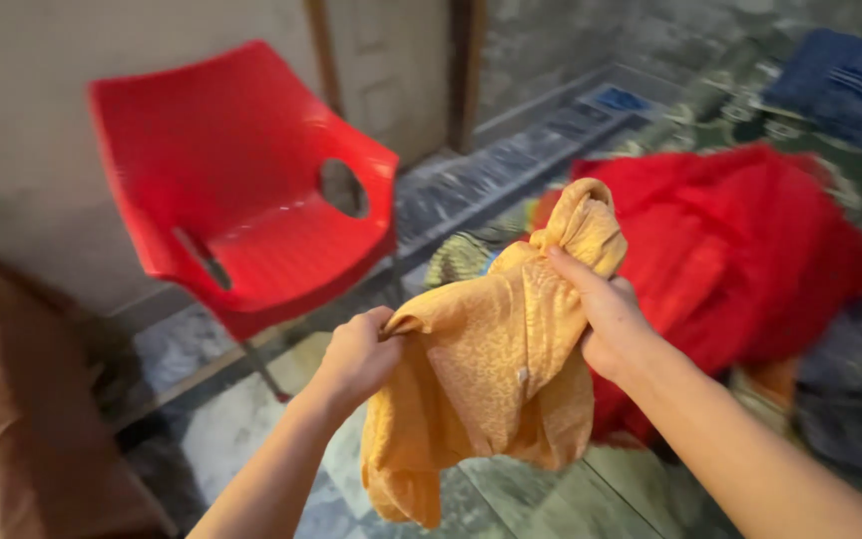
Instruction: Folding and packing various pieces of clothing into a suitcase.
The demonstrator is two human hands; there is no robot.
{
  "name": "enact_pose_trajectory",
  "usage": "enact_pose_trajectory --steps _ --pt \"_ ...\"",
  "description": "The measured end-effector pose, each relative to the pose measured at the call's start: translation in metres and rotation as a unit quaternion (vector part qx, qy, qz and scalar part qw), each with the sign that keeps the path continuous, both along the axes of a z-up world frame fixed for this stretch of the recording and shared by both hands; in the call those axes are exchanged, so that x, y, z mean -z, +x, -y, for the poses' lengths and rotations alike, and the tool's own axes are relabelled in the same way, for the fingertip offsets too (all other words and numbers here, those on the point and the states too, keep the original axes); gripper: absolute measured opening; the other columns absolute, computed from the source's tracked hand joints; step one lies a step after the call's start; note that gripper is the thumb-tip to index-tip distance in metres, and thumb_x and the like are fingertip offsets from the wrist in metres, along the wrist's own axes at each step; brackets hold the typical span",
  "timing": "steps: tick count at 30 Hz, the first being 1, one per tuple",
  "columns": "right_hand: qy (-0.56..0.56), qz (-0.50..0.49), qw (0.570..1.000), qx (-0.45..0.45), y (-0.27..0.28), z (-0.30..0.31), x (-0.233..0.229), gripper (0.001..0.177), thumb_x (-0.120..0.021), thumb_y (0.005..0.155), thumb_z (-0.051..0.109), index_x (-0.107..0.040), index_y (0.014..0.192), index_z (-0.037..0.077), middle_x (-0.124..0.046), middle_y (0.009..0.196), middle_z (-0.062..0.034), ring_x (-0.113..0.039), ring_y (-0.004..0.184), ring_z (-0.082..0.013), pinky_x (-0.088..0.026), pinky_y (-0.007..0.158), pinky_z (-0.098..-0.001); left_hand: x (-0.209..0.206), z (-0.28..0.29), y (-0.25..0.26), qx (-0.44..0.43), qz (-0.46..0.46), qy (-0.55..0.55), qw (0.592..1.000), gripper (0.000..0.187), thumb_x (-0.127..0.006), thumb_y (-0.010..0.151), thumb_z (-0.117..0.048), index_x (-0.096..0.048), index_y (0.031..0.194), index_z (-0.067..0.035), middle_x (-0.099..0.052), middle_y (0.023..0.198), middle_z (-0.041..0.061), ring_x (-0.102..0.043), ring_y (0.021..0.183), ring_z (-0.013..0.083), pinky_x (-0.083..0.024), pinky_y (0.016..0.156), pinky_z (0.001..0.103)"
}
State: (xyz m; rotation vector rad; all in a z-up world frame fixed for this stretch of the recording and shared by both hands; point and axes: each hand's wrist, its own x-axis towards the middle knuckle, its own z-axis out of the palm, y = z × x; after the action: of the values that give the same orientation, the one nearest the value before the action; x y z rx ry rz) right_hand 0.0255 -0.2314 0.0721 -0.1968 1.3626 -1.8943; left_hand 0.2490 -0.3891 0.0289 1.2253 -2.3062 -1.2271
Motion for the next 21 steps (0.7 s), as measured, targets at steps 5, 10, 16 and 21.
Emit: enact_pose_trajectory --steps 5,10,16,21 --pt "-0.036 -0.001 0.998 -0.055 0.036 0.076 -0.004 0.04 -0.074 0.088 0.021 -0.065 0.124 0.004 -0.074 0.117 -0.0089 -0.072 0.106 -0.023 -0.058 0.093 -0.0411 -0.011 0.055 0.054 -0.103 -0.029 0.026 0.994 0.031 -0.061 0.086 -0.02 -0.074 0.113 -0.011 -0.078 0.101 0.016 -0.074 0.097 0.0291 -0.056 0.086 0.041" --pt "-0.059 -0.001 0.99 -0.126 0.073 0.143 -0.012 0.043 -0.073 0.087 0.021 -0.063 0.126 0.005 -0.073 0.118 -0.0091 -0.072 0.106 -0.0244 -0.058 0.093 -0.0425 -0.03 0.103 0.105 -0.206 -0.055 0.078 0.974 0.032 -0.056 0.089 -0.017 -0.075 0.115 -0.01 -0.079 0.1 0.016 -0.076 0.091 0.0272 -0.058 0.08 0.041" --pt "-0.072 -0.031 0.981 -0.177 0.117 0.208 -0.022 0.047 -0.077 0.085 0.019 -0.062 0.126 0.002 -0.072 0.119 -0.0121 -0.071 0.106 -0.0261 -0.059 0.092 -0.0426 -0.031 0.148 0.156 -0.286 -0.19 0.15 0.927 0.035 -0.049 0.093 -0.008 -0.072 0.119 -0.009 -0.077 0.106 0.012 -0.075 0.091 0.0256 -0.063 0.076 0.042" --pt "-0.032 -0.05 0.972 -0.228 0.14 0.25 -0.027 0.047 -0.079 0.081 0.014 -0.066 0.122 -0.001 -0.074 0.116 -0.0145 -0.074 0.102 -0.0289 -0.061 0.089 -0.0445 -0.038 0.164 0.189 -0.356 -0.225 0.173 0.89 0.035 -0.046 0.095 -0.005 -0.071 0.12 -0.007 -0.075 0.109 0.012 -0.074 0.097 0.027 -0.062 0.081 0.045"
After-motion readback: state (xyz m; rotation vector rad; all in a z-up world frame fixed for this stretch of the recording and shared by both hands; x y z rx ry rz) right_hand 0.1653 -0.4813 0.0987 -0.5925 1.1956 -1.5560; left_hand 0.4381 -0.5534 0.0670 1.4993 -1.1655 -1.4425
